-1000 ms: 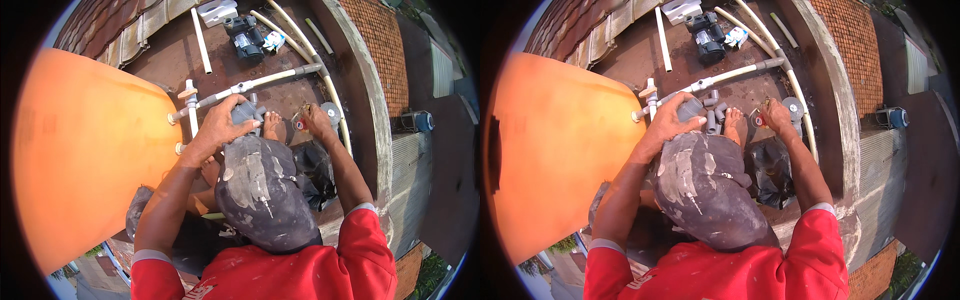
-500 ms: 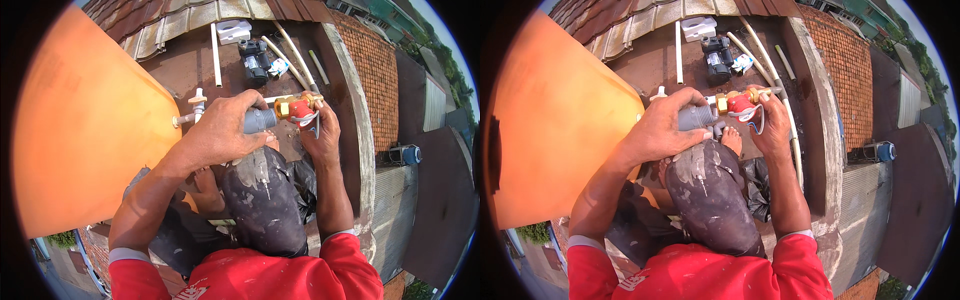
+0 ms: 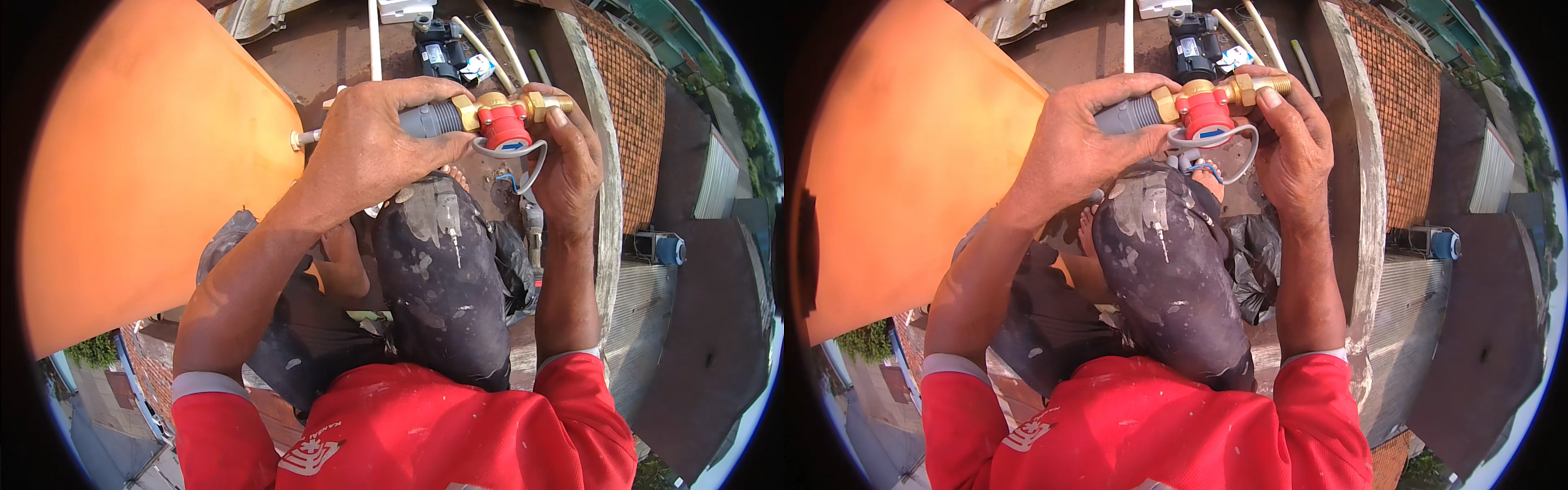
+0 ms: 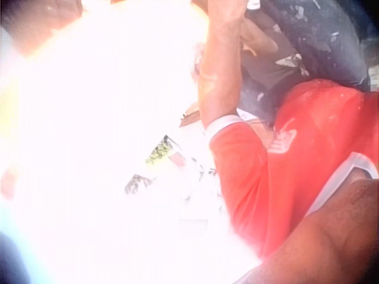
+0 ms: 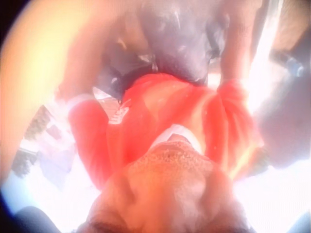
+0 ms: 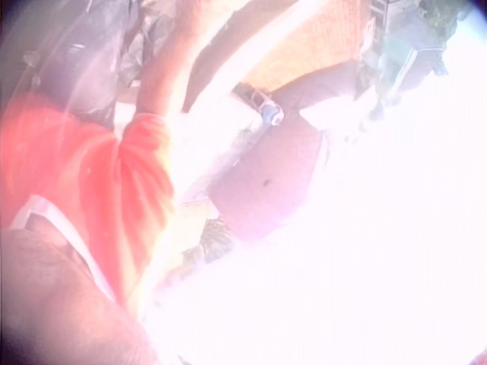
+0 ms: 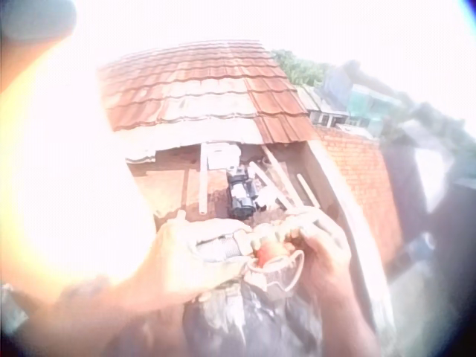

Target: The person assembles a PVC pipe system on a rooftop next to a large orange water tank. They use an angle grinder to cut and smooth pipe ends, then connect pipes with fittings and a brass valve, and attach a water pump to the assembly.

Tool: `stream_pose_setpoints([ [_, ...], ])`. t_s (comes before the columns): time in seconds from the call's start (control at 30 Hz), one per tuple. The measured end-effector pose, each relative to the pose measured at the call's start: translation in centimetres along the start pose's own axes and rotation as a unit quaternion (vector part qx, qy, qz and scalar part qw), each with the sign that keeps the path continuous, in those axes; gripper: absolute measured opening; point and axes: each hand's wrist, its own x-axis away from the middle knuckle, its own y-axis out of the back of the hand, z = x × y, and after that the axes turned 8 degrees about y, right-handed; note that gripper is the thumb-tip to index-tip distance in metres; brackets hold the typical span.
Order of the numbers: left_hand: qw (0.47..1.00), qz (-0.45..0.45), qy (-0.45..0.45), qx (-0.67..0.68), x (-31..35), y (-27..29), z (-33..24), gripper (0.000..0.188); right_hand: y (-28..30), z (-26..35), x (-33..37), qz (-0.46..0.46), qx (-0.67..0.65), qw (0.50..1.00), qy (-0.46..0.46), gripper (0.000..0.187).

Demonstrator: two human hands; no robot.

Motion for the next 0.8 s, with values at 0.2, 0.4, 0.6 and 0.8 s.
stream_pose_setpoints([
  [0.2,0.998,0.056,0.006,-0.02,1.0,1.7,-0.1,0.04,2.7,0.7,-2.1,0.187,-0.028,0.982,-0.025,0.041],
  [0.4,0.968,0.112,-0.161,-0.155,0.3,2.4,-2.2,0.041,-1.3,5.5,-3.0,0.311,0.253,0.899,-0.176,0.061],
  [0.6,0.947,0.099,-0.182,-0.244,-0.2,3.5,-3.8,0.066,-2.6,5.7,-2.4,0.304,0.298,0.899,-0.105,0.046],
  [0.8,0.977,0.207,0.049,0.031,-0.8,4.1,-5.0,0.057,-3.9,5.2,-0.6,0.306,0.426,0.85,0.057,0.041],
])
